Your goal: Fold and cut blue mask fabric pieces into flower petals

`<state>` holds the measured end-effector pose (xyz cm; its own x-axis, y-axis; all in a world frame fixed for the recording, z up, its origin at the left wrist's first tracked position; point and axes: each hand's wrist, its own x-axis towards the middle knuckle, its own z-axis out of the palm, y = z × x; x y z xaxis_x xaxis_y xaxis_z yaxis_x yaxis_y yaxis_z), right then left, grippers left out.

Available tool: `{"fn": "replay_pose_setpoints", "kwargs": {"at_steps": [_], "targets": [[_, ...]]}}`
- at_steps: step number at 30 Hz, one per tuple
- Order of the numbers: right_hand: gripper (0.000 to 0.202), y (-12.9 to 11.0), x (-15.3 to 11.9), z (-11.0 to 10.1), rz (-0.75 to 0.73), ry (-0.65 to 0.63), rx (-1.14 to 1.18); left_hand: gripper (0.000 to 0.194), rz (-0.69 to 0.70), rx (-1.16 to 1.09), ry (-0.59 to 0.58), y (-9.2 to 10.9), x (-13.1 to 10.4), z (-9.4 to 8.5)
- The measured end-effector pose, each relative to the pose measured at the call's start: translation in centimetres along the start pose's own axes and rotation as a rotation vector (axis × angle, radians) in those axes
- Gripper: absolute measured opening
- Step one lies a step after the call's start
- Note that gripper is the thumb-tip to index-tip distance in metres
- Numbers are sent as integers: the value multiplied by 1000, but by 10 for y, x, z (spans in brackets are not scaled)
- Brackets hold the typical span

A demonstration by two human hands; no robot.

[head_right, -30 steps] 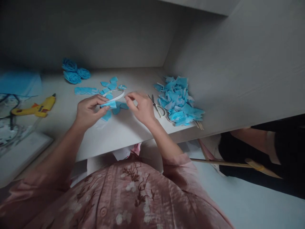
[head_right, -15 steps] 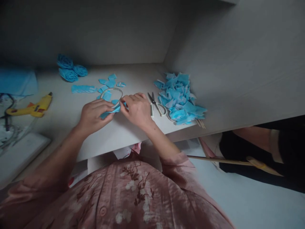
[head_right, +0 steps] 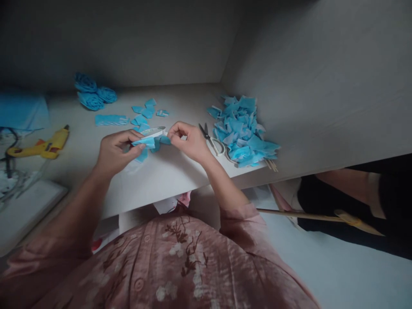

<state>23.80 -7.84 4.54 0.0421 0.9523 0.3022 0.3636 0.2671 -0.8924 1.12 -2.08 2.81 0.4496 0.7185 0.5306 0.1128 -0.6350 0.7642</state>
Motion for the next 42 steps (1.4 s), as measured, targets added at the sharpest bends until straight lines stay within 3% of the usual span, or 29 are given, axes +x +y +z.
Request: {"fn": "replay_pose_setpoints", "kwargs": {"at_steps": [8,13,20,22,24,27,30,34,39,42], "targets": [[17,7,-1,-13,96,26,206,11,-2,-111,30,-12,1,-1],[25,6,-6,-25,69,10,141,11,-7,-148,48,-16,2,-2],[46,15,-15,-54,86,117,-11,11,-36,-156,101,-19,1,-2],[49,16,-22,-61,122,157,-221,10,-37,-141,112,-21,1,-3],[44,15,-29,-64,185,136,-591,11,-32,-134,131,-23,1,-4],[44,13,-37,-62,334,-38,-1106,11,-4,-131,191,-22,3,-2],[51,15,-38,-58,430,-222,-1295,10,-16,-189,241,-18,6,-1],[59,25,-34,-49,437,-283,-1312,10,-148,-327,285,-15,8,-3],[57,33,-29,-36,385,-191,-1228,16,-303,-499,353,-20,9,-7],[67,35,-27,-37,350,-103,-981,19,-360,-567,401,-19,12,-7]]}}
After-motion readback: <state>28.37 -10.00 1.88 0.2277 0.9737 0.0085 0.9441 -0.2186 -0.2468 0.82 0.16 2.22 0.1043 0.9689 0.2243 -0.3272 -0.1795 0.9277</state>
